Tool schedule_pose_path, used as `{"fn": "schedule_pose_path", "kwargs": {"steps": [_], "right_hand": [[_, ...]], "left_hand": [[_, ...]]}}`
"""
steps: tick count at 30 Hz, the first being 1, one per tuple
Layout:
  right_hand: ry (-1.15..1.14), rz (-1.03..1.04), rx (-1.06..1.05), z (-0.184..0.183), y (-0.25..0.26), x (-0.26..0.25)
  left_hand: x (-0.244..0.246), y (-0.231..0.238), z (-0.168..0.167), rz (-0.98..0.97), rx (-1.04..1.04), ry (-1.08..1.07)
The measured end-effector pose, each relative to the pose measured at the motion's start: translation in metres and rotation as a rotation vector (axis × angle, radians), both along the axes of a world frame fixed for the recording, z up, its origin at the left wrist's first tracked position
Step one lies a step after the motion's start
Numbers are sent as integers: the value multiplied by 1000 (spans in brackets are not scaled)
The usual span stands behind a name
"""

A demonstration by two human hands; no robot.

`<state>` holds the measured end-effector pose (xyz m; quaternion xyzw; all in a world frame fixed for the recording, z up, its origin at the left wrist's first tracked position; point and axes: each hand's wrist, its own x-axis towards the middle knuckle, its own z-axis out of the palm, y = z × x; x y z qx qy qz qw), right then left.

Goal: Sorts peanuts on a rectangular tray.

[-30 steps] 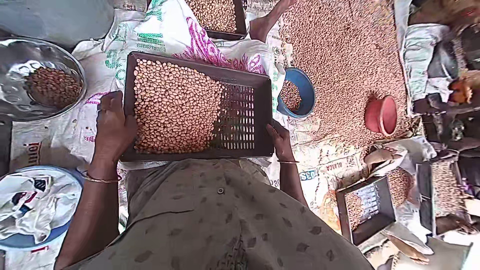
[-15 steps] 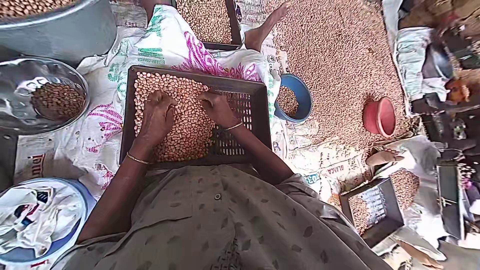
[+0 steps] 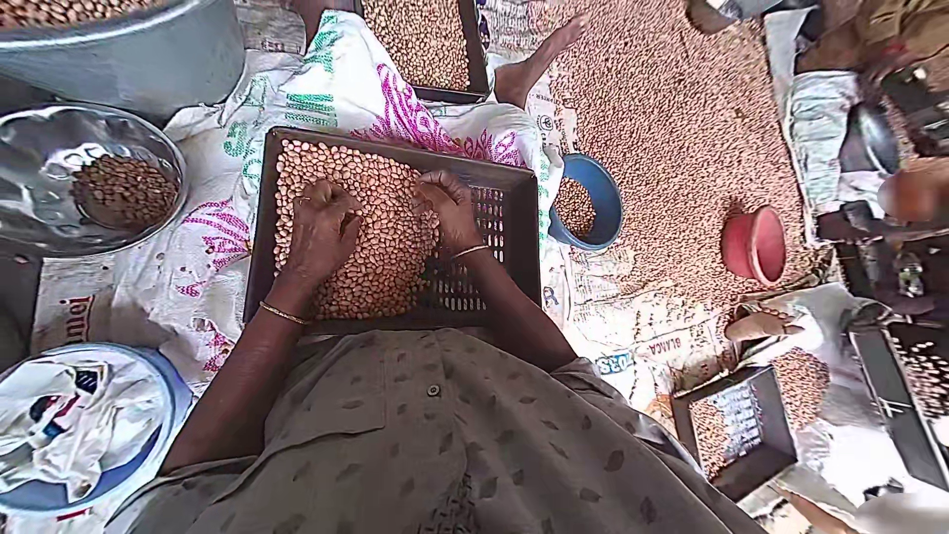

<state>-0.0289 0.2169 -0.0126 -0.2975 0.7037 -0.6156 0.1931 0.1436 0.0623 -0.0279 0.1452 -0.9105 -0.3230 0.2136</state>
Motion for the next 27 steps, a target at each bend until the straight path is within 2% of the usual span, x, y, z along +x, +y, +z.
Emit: {"fn": "schedule_pose_path", "kwargs": {"steps": [2,4,7,9,11,14,17,19,20,23,24,25,27], "right_hand": [[-199,89,-1,10,2,-6],[-154,167,129,14,-3,-5],[176,237,324,4,-12,4],[406,200,442,-5,-16,13],[544,160,594,-4,-17,23],[708,101,592,-10,-16,31],[748,90,549,-15,-15,31],[649,102,474,-15,-15,26],[513,102,373,-14,-15,19],[-252,77,-109,0,-13,-2],[-433,94,-173,5,-9,-7],[-524,117,-172,7,-4,-10],[-524,150,-62,12,1,-7]], "left_hand": [[-1,1,0,-1,-35,-15],[-3,2,2,5,-60,-31],[-4,4,2,14,-78,-39],[-4,4,3,27,-96,-34],[-4,4,4,42,-71,-27],[-2,2,8,125,138,103],[2,-7,5,140,563,313],[3,-8,6,119,742,349],[4,-5,10,117,717,300],[4,0,8,45,388,125],[2,2,4,28,279,74],[0,4,3,17,182,26],[-4,6,4,-4,61,-71]]}}
